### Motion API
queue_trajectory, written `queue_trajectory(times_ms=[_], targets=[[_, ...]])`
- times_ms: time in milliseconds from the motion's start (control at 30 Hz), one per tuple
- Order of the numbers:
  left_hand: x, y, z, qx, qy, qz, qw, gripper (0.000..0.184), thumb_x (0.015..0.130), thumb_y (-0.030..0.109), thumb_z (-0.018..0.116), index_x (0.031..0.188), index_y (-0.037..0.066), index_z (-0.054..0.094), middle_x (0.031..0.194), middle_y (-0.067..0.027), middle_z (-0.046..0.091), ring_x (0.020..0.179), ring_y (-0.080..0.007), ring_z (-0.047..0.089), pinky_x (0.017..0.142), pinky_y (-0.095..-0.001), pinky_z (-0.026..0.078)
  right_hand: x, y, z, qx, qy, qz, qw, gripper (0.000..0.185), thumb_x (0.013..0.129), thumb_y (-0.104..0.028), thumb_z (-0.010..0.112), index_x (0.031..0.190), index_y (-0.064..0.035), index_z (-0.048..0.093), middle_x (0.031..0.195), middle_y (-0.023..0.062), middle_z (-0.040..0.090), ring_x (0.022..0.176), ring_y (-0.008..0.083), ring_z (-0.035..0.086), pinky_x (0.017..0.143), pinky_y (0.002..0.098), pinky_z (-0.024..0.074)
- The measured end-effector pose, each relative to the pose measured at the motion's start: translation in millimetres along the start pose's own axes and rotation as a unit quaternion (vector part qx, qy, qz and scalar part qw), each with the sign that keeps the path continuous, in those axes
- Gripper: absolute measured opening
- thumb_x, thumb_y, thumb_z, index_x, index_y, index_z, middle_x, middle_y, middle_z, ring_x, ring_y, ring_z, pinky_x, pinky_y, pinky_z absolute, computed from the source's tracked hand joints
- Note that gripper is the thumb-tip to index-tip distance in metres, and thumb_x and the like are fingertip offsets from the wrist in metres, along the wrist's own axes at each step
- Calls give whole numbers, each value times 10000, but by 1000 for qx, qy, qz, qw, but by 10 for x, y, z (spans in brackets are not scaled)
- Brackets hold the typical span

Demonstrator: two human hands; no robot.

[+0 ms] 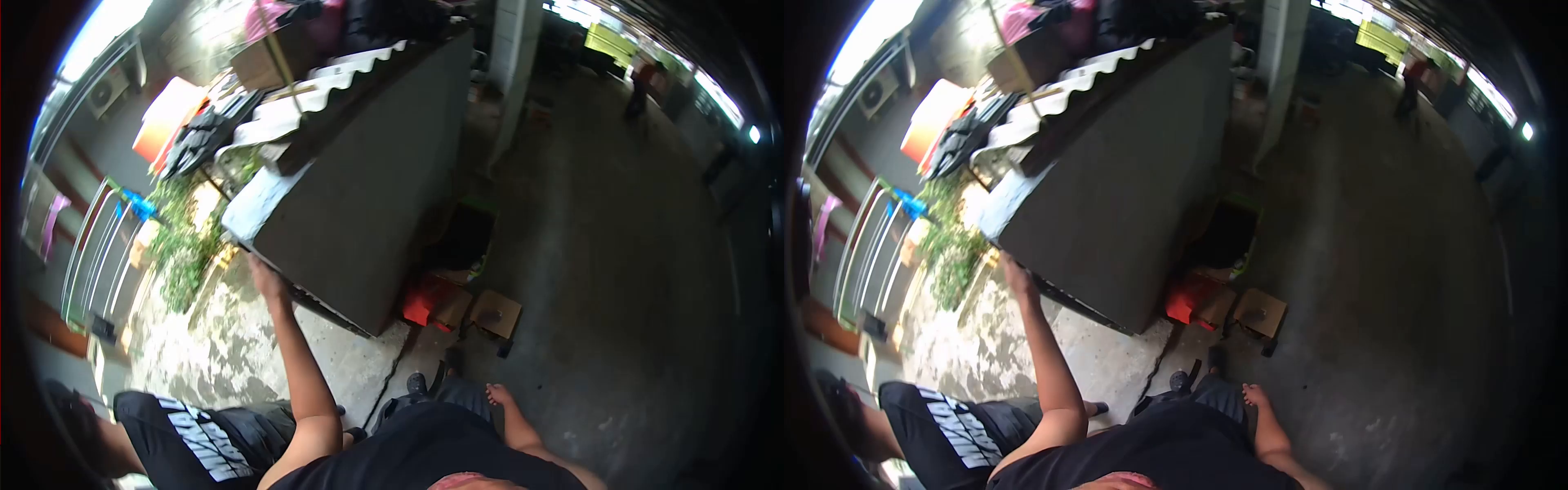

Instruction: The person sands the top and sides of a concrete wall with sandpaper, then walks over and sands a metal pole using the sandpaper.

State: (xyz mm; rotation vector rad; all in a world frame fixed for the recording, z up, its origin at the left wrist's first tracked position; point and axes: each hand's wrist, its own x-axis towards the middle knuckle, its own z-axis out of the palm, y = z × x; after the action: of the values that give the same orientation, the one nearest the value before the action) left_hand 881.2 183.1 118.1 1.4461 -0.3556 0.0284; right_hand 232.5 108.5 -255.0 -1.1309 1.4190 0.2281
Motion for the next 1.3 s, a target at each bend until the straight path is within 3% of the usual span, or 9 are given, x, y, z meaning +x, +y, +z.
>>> queue_trajectory(times_ms=[167,233,333,433,467,500,700,867,1300], targets=[[63,-17,-47,12,-18,36,999,542,1021,355,256,1372,-42,371,1347,-177,474,1224,-245,459,1037,-337,339,-135,197,21,10,38,30,999,447,931,-480,465,872,-52,578,682,60,593,518,155,579,457,297,470],[336,-806,-447,354,39,227,906,508,1014,313,280,1363,-41,388,1383,-201,436,1227,-271,465,1043,-351,350,-150,175,-2,38,71,15,997,438,920,-476,482,851,-54,577,663,57,592,494,149,567,435,293,452],[436,-762,-500,342,69,258,901,538,999,345,289,1304,-75,431,1302,-255,477,1163,-350,494,1011,-406,388,-392,41,-58,116,133,-22,984,417,915,-474,501,833,-71,569,655,50,583,485,134,547,425,283,439],[1050,-1377,-651,378,120,437,807,630,993,427,258,1246,-113,461,1215,-284,522,1084,-391,517,975,-452,415,-554,114,20,204,183,-14,962,413,908,-464,519,826,-63,581,638,45,576,475,134,534,432,283,439],[692,-834,-438,299,120,249,913,641,993,430,243,1265,-114,442,1217,-325,503,1111,-390,510,977,-456,413,-661,154,41,206,192,-11,960,410,907,-456,521,831,-58,588,632,46,576,476,135,537,438,282,441],[414,-593,-193,276,128,240,922,639,991,434,247,1266,-109,442,1220,-319,503,1111,-387,510,974,-454,415,-767,202,68,206,199,-9,958,407,907,-448,523,835,-53,595,627,46,575,477,136,540,443,281,443],[-733,-534,789,190,44,350,916,628,980,452,276,1274,-75,446,1233,-283,500,1112,-369,510,953,-446,425,-1059,1014,323,207,233,111,944,407,897,-452,525,889,-60,631,655,38,615,481,130,558,433,297,434],[-1963,-575,1246,146,-74,362,918,620,971,468,299,1281,-47,450,1245,-254,498,1113,-354,511,936,-439,434,-1280,1674,468,278,253,155,914,462,884,-485,516,849,-43,644,661,76,652,552,186,615,549,334,499],[-4543,-755,1300,135,-359,197,902,606,947,509,361,1298,25,458,1274,-177,493,1116,-316,512,892,-421,457,-1987,3845,717,336,391,152,843,440,862,-445,572,880,-9,626,654,82,629,536,179,608,500,327,487]])
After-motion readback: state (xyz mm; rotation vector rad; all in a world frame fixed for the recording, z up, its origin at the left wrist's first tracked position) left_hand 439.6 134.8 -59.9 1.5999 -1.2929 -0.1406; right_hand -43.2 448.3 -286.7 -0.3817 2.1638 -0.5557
